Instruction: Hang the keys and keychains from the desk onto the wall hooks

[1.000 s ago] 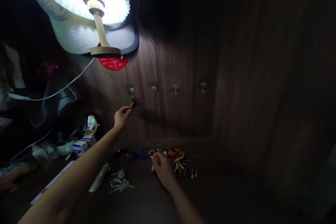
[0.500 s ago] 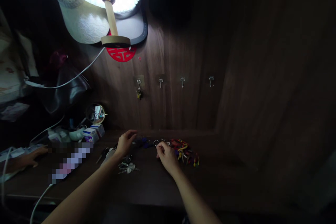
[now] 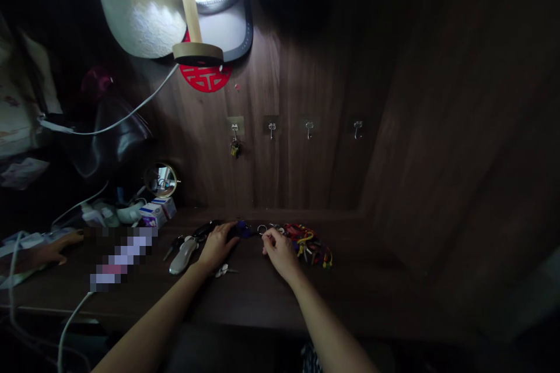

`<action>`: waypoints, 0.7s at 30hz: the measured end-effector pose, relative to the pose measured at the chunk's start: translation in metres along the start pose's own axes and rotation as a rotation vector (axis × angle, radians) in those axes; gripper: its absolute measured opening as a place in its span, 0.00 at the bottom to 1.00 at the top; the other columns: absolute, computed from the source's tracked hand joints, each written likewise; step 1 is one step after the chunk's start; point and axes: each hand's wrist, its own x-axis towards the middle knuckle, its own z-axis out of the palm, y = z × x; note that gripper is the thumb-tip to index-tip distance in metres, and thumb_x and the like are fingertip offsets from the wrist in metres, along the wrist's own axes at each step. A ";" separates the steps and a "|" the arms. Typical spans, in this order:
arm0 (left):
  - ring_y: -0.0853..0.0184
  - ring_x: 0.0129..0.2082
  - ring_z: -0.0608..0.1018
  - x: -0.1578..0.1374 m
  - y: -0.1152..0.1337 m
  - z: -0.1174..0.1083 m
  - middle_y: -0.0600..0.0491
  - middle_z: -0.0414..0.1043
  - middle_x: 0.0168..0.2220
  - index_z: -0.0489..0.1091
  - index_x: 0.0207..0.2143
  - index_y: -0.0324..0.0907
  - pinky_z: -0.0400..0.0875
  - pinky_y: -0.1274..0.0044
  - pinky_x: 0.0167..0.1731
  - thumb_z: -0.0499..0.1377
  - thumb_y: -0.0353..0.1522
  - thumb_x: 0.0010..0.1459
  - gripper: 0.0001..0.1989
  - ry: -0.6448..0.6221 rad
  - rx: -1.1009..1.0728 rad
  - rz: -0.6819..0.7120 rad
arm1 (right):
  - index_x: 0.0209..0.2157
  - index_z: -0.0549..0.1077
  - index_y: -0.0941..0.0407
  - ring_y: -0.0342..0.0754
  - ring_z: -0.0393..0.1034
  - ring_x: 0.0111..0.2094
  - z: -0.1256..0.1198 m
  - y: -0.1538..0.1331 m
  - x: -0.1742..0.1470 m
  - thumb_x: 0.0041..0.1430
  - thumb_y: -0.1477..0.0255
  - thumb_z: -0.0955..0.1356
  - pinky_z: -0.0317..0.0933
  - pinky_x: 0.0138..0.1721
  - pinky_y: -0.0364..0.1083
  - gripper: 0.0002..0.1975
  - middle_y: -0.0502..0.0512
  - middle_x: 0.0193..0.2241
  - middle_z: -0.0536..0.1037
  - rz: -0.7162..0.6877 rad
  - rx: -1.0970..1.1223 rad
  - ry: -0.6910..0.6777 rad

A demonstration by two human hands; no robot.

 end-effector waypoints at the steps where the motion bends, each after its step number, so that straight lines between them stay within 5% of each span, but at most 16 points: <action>1: 0.59 0.48 0.69 -0.001 0.001 -0.002 0.49 0.71 0.46 0.65 0.48 0.43 0.63 0.69 0.46 0.55 0.31 0.55 0.16 0.015 0.009 0.006 | 0.26 0.66 0.53 0.45 0.69 0.22 0.000 0.000 0.000 0.57 0.64 0.59 0.60 0.27 0.41 0.11 0.47 0.16 0.72 0.002 0.001 0.001; 9: 0.62 0.36 0.74 -0.005 0.004 -0.013 0.51 0.73 0.32 0.68 0.32 0.43 0.65 0.72 0.38 0.52 0.30 0.57 0.06 0.136 -0.029 0.024 | 0.26 0.66 0.54 0.44 0.69 0.22 0.001 -0.001 0.000 0.57 0.65 0.60 0.60 0.28 0.41 0.10 0.46 0.16 0.72 0.009 0.010 -0.005; 21: 0.65 0.34 0.77 -0.010 0.047 0.008 0.52 0.77 0.32 0.73 0.32 0.41 0.69 0.77 0.36 0.56 0.38 0.52 0.11 0.233 -0.771 -0.208 | 0.32 0.70 0.54 0.45 0.71 0.28 -0.001 -0.004 -0.002 0.56 0.68 0.61 0.60 0.30 0.42 0.08 0.50 0.25 0.76 -0.053 -0.045 0.010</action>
